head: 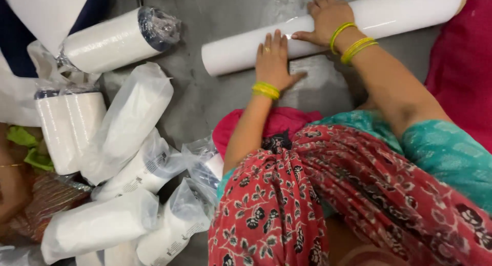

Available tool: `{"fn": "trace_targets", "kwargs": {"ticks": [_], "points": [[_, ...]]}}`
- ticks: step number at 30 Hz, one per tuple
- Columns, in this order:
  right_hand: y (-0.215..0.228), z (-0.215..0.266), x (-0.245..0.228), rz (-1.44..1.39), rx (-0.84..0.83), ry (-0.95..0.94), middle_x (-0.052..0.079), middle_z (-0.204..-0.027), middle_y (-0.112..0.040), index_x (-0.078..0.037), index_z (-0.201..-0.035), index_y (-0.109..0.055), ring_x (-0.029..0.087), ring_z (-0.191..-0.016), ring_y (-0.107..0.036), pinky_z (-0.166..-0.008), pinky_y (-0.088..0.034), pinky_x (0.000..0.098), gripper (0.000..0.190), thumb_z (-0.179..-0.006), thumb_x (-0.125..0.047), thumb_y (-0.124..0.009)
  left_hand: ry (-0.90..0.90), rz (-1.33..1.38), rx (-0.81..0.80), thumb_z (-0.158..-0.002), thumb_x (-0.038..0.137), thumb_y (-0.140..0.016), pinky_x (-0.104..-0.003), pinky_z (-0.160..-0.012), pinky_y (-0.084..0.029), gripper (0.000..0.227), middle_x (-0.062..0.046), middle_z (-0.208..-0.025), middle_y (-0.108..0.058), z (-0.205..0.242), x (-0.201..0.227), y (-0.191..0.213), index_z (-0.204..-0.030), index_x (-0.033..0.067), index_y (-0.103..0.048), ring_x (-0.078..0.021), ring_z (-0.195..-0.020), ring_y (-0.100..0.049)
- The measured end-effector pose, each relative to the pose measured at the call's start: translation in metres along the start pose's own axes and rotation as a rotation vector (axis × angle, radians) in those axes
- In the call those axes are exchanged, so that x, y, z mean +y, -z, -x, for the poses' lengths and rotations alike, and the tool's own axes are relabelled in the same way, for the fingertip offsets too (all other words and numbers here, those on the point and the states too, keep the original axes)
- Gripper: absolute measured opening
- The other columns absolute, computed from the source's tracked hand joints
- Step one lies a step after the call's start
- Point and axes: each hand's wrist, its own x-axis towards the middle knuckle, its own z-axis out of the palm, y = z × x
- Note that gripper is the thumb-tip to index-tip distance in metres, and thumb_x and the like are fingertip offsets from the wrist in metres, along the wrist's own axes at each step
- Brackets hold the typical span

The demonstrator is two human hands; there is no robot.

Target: The person sits on the floor and wraps a long white cylindrical foam roll with clear plastic sheeting, rolling it back and forth across the plastic to enclose it while pressing the plastic smooth with both hands. Other workers nearby handle and wrap similar rolls.

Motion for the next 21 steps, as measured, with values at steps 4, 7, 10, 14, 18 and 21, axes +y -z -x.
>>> {"fn": "trace_targets", "kwargs": {"ticks": [4, 7, 10, 14, 18, 21], "points": [[0.008, 0.033, -0.018, 0.06, 0.053, -0.031, 0.026, -0.163, -0.04, 0.003, -0.146, -0.053, 0.043, -0.151, -0.034, -0.118, -0.029, 0.0569, 0.096, -0.083, -0.065, -0.075, 0.026, 0.057, -0.032, -0.095, 0.073, -0.059, -0.047, -0.132, -0.021, 0.098, -0.009, -0.17, -0.038, -0.068, -0.037, -0.024, -0.166, 0.0095, -0.035, -0.0251, -0.159, -0.033], [-0.002, 0.086, -0.033, 0.183, 0.197, 0.061, 0.022, -0.162, -0.044, 0.001, -0.151, -0.054, 0.039, -0.15, -0.038, -0.119, -0.031, 0.0548, 0.097, -0.08, -0.061, -0.077, -0.059, -0.018, 0.502, -0.097, 0.069, -0.062, -0.058, -0.129, -0.02, 0.097, -0.012, -0.172, -0.025, -0.066, -0.037, -0.059, -0.162, 0.0052, -0.027, -0.0347, -0.16, -0.021], [-0.001, 0.1, -0.028, 0.09, 0.202, 0.092, 0.018, -0.161, -0.048, -0.002, -0.152, -0.054, 0.036, -0.15, -0.043, -0.119, -0.036, 0.0538, 0.086, -0.089, -0.057, -0.075, -0.046, 0.101, 0.292, -0.095, 0.07, -0.059, -0.056, -0.129, -0.019, 0.104, -0.02, -0.17, -0.021, -0.03, -0.017, -0.053, -0.162, -0.0002, -0.025, -0.0389, -0.158, -0.019], [0.027, 0.037, -0.016, -0.014, 0.265, 0.068, 0.023, -0.153, -0.053, 0.001, -0.15, -0.054, 0.042, -0.14, -0.046, -0.116, -0.034, 0.055, 0.081, -0.098, -0.058, -0.074, -0.037, 0.057, 0.203, -0.078, 0.078, -0.062, -0.057, -0.125, -0.017, 0.121, -0.024, -0.166, -0.018, 0.019, 0.015, -0.028, -0.156, -0.0058, -0.023, -0.0416, -0.155, -0.018], [0.002, -0.007, 0.006, -0.003, 0.132, 0.066, 0.03, -0.149, -0.05, 0.01, -0.147, -0.05, 0.044, -0.14, -0.044, -0.116, -0.03, 0.0564, 0.098, -0.092, -0.068, -0.072, -0.03, 0.006, -0.013, -0.078, 0.077, -0.063, -0.055, -0.125, -0.018, 0.12, -0.021, -0.169, -0.016, 0.027, 0.016, -0.037, -0.155, -0.0069, -0.023, -0.0378, -0.157, -0.016], [-0.011, 0.021, -0.001, 0.069, 0.182, 0.054, 0.027, -0.153, -0.05, 0.007, -0.15, -0.05, 0.043, -0.145, -0.041, -0.123, -0.023, 0.0566, 0.099, -0.09, -0.069, -0.069, 0.017, 0.126, 0.293, -0.095, 0.068, -0.062, -0.052, -0.135, -0.021, 0.099, -0.013, -0.172, -0.022, -0.023, -0.02, -0.072, -0.164, 0.005, -0.03, -0.0333, -0.161, -0.02]]}}
